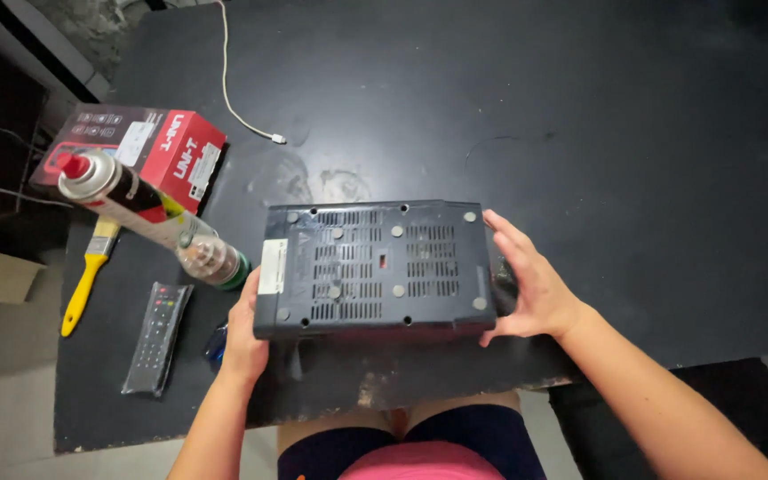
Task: Unscrewing the bottom panel of an electronic device using a manual screwdriver.
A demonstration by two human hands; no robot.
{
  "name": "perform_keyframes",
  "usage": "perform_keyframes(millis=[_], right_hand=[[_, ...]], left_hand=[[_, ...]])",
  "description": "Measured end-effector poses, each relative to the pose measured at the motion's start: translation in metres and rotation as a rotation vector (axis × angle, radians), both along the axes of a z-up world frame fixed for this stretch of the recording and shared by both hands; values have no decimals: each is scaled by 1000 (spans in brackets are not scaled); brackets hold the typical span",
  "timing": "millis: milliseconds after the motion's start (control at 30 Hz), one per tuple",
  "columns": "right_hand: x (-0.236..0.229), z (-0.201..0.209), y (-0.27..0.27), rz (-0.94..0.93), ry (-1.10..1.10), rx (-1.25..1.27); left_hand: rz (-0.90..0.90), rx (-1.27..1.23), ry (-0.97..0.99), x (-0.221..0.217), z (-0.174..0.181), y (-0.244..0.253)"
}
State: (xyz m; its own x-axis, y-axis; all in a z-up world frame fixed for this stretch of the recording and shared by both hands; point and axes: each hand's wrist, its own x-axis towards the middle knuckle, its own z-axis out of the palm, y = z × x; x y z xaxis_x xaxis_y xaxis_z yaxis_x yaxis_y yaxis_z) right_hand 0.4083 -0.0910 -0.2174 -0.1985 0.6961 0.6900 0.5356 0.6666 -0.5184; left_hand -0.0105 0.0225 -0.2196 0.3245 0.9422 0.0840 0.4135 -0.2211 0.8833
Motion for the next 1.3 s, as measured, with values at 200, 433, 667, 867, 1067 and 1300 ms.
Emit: perform_keyframes(millis=[200, 433, 667, 867, 1067, 1300], right_hand=[[-2, -3, 18, 108, 13, -51], [-3, -5, 32, 78, 17, -86], [-2, -9, 53, 150, 236, -242], [-10, -6, 50, 151, 295, -318], [-12, 4, 53, 151, 344, -372], [63, -61, 40, 126, 428, -424]], left_hand=[[-110, -157, -352, 47, 28, 0], [-225, -313, -815, 71, 58, -7], [-178, -314, -704, 67, 101, 3], [134, -818, -881, 65, 32, 78], [172, -1077, -676, 77, 32, 86], [185, -1067, -652, 68, 24, 84]])
